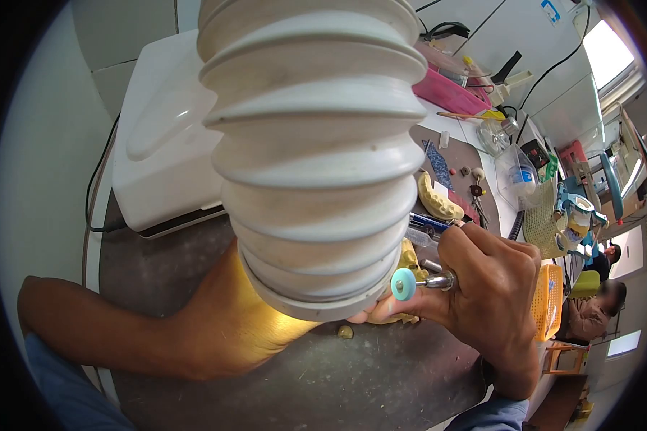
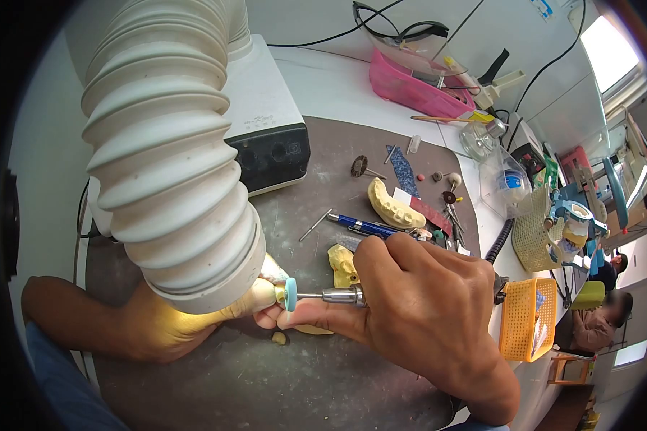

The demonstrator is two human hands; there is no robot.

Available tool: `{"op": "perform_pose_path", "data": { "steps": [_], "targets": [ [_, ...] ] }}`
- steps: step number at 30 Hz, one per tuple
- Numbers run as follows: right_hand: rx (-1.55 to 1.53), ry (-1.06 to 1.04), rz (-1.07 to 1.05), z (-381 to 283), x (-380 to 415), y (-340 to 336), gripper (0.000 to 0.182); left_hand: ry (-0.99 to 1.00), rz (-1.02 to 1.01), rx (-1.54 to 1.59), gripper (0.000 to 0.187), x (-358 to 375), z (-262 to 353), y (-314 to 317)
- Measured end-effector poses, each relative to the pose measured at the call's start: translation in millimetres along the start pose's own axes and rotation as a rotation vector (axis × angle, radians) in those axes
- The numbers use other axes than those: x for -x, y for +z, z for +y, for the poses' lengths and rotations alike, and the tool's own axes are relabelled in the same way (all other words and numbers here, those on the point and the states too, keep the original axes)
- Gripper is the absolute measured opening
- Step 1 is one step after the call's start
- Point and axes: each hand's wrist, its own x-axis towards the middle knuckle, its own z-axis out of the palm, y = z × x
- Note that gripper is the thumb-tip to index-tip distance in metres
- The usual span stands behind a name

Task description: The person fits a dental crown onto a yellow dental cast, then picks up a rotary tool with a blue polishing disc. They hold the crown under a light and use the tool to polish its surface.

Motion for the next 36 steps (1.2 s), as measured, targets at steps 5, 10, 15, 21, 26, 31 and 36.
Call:
{"op": "perform_pose_path", "data": {
  "steps": [5,10,15,21,26,31,36],
  "targets": [
    [-0.024,-0.019,-0.004,0,0,0,0.069,0.022,-0.05,0.011,0.022,-2,-5,-3],
    [0.018,-0.051,-0.011,-1,0,-1,0.069,0.017,-0.113,0.068,0.014,-5,-1,-2],
    [0.011,-0.055,0.0,-1,1,1,0.069,0.003,-0.13,0.106,0.006,-5,1,-1],
    [0.014,-0.046,0.005,-2,1,0,0.07,0.128,-0.211,0.056,0.005,-10,-8,-8],
    [0.029,-0.059,0.019,-2,2,2,0.071,0.018,-0.151,0.102,0.005,-4,1,-2],
    [0.032,-0.056,-0.011,-3,2,0,0.072,0.062,-0.166,0.043,0.005,-7,-5,-6],
    [0.016,-0.056,0.024,0,2,1,0.072,0.125,-0.197,-0.079,0.006,-8,-8,-10]
  ]
}}
